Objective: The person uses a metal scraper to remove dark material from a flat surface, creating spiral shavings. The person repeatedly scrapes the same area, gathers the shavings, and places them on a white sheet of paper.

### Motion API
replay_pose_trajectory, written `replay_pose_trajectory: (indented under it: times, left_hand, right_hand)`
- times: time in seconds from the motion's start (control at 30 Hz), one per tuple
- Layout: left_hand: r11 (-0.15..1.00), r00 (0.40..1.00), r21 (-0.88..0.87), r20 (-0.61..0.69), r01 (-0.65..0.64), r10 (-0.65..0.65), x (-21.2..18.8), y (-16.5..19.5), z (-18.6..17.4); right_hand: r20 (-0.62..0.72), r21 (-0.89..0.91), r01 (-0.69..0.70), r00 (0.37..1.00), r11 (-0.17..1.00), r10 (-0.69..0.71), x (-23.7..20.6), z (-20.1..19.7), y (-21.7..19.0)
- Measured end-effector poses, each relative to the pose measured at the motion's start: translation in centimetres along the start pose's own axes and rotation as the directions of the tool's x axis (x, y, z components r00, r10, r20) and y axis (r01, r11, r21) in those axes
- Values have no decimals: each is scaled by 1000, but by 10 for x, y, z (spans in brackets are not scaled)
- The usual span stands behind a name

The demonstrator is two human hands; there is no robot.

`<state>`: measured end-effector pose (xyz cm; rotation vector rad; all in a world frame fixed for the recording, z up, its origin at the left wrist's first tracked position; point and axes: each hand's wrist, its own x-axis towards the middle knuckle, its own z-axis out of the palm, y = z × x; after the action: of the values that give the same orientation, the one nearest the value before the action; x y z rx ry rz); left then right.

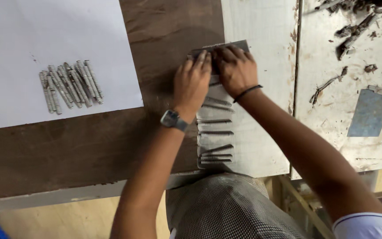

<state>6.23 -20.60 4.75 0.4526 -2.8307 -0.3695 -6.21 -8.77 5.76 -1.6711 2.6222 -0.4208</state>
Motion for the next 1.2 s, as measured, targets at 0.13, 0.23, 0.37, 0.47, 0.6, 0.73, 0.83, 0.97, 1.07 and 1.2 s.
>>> replay_pose_trajectory:
  times: [0.13, 0.23, 0.37, 0.47, 0.6, 0.73, 0.83, 0.97, 1.07, 1.2]
  left_hand:
    - [999, 999, -30, 38, 17, -15, 2, -11, -4]
    - [1000, 1000, -20, 7, 21, -21, 14, -17, -2]
    - [990, 998, -139, -63, -5, -4, 23, -36, -4]
    - [975, 977, -217, -211, -56, 9, 36, -56, -9]
    - [989, 998, -137, -15, -57, 55, 73, -78, -4]
    - [971, 979, -128, -15, -204, 204, 82, -86, 7]
    - [951, 967, -176, -56, -256, 250, 58, -71, 3]
    - [901, 974, -374, -25, -219, 226, 34, -26, -10]
    - [990, 994, -87, 22, -107, 109, 35, -2, -14]
    - [1000, 1000, 19, 20, 9, -9, 40, -15, -11]
  right_hand:
    - [0, 26, -24, 1000, 999, 24, 8, 5, -11]
    - [-35, 5, -32, 999, 999, 32, 21, 7, -9]
    - [-32, 52, -36, 999, 998, 38, 31, 6, -3]
    - [-19, -22, -68, 998, 997, 68, 36, -2, -1]
    - [-6, -5, -42, 999, 999, 42, 39, -26, -6]
    - [-105, 50, 11, 994, 999, -6, 12, -65, -3]
    - [-106, -64, 38, 993, 997, -45, -4, -78, 21]
    - [36, -90, -19, 999, 996, 22, 15, -47, 48]
    - [32, -31, 43, 999, 999, -42, 31, -13, 38]
    - [-6, -24, -10, 1000, 1000, 9, 38, 12, 9]
